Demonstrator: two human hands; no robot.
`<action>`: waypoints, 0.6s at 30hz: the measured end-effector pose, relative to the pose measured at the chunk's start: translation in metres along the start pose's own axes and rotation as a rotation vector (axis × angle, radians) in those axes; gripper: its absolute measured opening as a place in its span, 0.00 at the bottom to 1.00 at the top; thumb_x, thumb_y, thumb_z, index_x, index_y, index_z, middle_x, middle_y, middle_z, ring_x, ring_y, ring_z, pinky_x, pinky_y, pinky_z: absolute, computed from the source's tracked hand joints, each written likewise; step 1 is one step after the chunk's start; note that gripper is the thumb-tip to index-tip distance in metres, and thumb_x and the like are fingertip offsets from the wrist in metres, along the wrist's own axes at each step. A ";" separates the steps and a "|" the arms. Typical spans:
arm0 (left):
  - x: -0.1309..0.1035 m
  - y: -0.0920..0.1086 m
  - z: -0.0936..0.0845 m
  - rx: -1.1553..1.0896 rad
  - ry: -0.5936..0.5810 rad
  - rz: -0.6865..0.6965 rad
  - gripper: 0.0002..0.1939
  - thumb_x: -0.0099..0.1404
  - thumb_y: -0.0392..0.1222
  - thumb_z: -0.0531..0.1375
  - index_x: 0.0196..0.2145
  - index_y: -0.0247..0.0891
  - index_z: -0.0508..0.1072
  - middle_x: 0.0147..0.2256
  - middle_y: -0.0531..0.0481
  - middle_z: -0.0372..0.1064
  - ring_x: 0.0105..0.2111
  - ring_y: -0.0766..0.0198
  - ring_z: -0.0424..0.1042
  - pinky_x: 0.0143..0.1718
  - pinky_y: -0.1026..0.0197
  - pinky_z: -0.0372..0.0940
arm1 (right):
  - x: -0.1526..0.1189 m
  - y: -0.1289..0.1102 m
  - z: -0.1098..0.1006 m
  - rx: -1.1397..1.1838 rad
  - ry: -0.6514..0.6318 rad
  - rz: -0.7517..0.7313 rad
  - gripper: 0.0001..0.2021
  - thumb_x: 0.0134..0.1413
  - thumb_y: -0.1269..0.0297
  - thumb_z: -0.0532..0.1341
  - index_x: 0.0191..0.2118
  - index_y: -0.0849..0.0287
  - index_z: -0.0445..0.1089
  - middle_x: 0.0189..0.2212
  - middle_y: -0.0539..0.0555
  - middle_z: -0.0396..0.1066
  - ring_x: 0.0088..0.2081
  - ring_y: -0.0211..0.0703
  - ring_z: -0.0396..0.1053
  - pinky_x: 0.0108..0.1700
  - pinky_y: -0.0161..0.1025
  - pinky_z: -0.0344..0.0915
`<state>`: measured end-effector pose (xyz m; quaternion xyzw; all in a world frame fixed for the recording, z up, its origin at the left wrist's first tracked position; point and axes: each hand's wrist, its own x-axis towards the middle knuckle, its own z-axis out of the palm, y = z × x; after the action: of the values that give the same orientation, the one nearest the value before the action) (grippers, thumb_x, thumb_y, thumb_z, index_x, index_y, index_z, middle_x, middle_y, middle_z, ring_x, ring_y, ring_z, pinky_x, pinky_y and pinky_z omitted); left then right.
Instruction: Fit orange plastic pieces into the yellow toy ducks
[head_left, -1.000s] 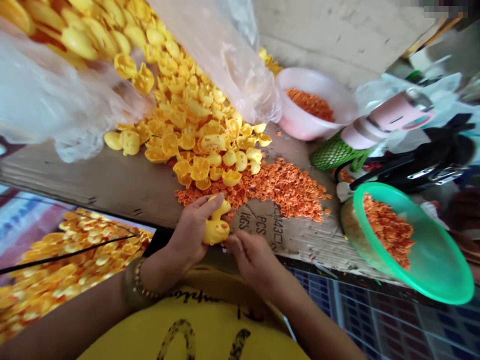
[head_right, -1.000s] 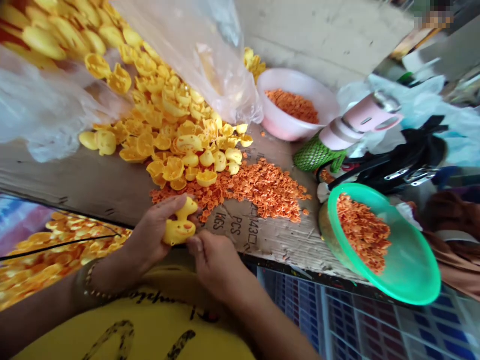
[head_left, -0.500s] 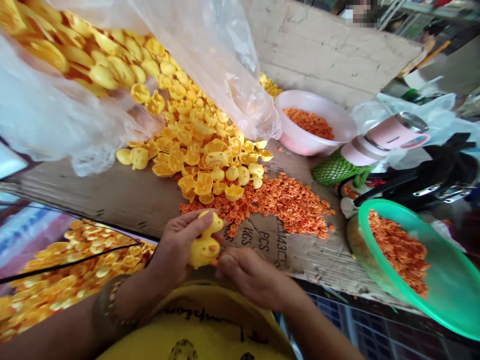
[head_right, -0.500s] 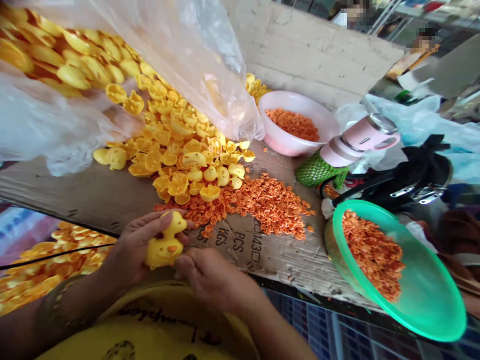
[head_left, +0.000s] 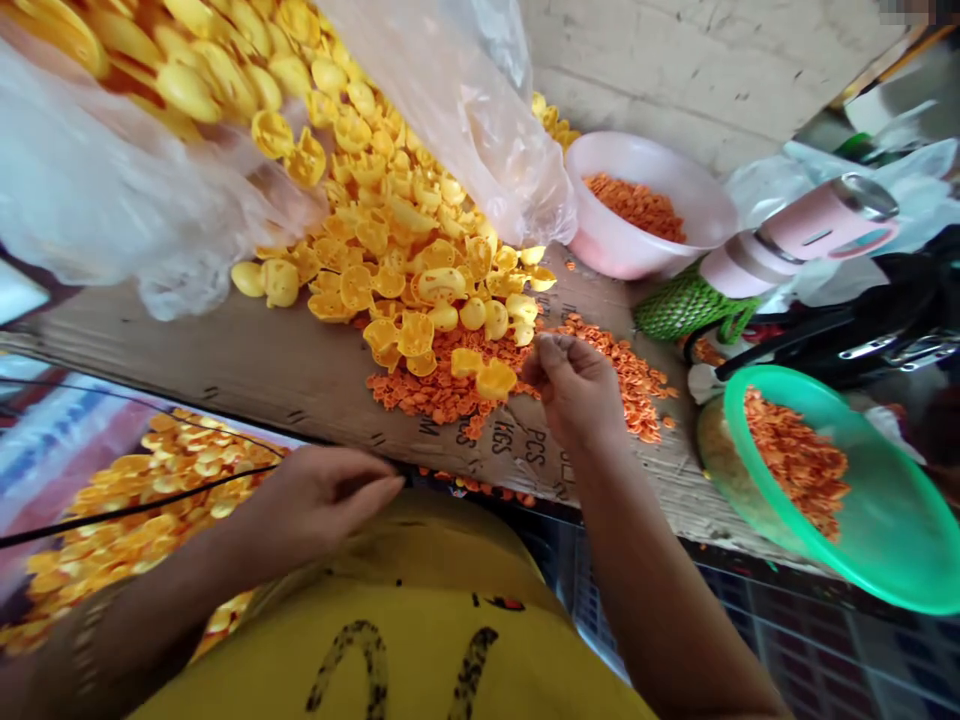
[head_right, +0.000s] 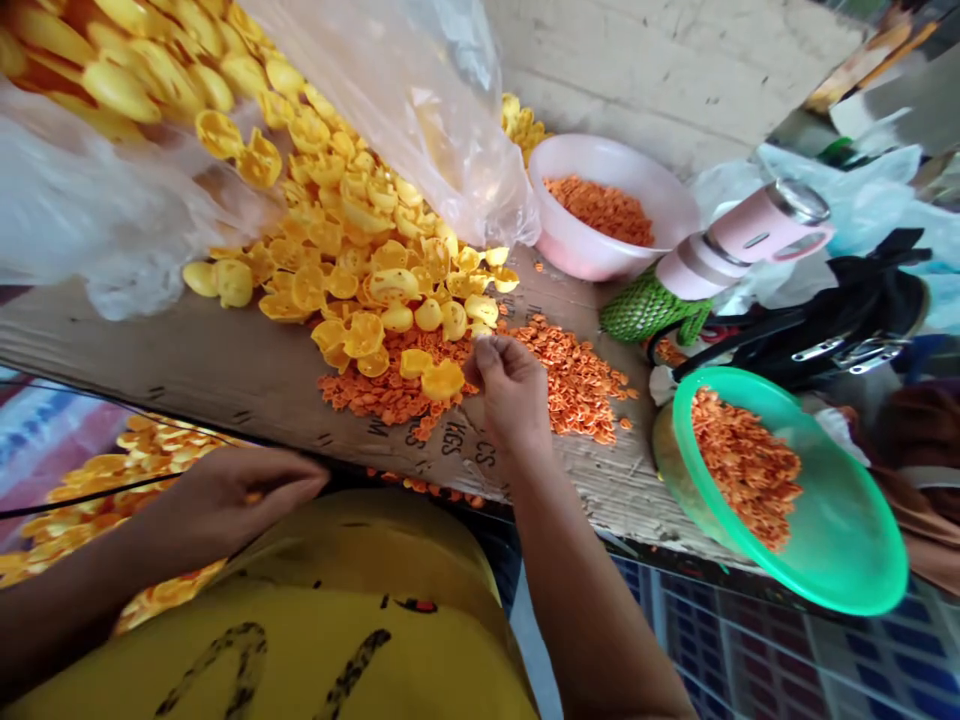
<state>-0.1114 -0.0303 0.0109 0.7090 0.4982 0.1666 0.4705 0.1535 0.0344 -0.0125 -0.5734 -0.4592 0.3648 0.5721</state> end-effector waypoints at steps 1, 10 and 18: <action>0.014 0.010 0.009 -0.015 0.048 0.019 0.12 0.61 0.45 0.59 0.35 0.37 0.79 0.28 0.49 0.75 0.26 0.64 0.71 0.27 0.65 0.64 | -0.008 0.000 -0.002 0.049 0.014 0.045 0.13 0.52 0.52 0.62 0.30 0.58 0.67 0.23 0.47 0.65 0.25 0.35 0.62 0.32 0.35 0.62; 0.089 0.031 0.050 0.375 0.098 0.373 0.26 0.53 0.41 0.66 0.51 0.41 0.73 0.57 0.36 0.60 0.57 0.40 0.56 0.57 0.40 0.46 | -0.060 0.016 -0.013 -0.361 0.043 -0.062 0.09 0.56 0.58 0.58 0.31 0.59 0.68 0.29 0.54 0.70 0.32 0.41 0.66 0.37 0.39 0.64; 0.099 0.039 0.032 -0.418 0.381 0.271 0.20 0.51 0.43 0.68 0.43 0.42 0.77 0.49 0.44 0.70 0.53 0.50 0.63 0.57 0.54 0.52 | -0.091 0.026 0.006 -0.807 -0.177 -0.196 0.06 0.54 0.66 0.58 0.33 0.60 0.71 0.31 0.58 0.71 0.35 0.47 0.67 0.40 0.42 0.62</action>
<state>-0.0228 0.0366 0.0044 0.6129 0.4333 0.4563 0.4780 0.1225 -0.0480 -0.0485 -0.6714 -0.6649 0.1474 0.2924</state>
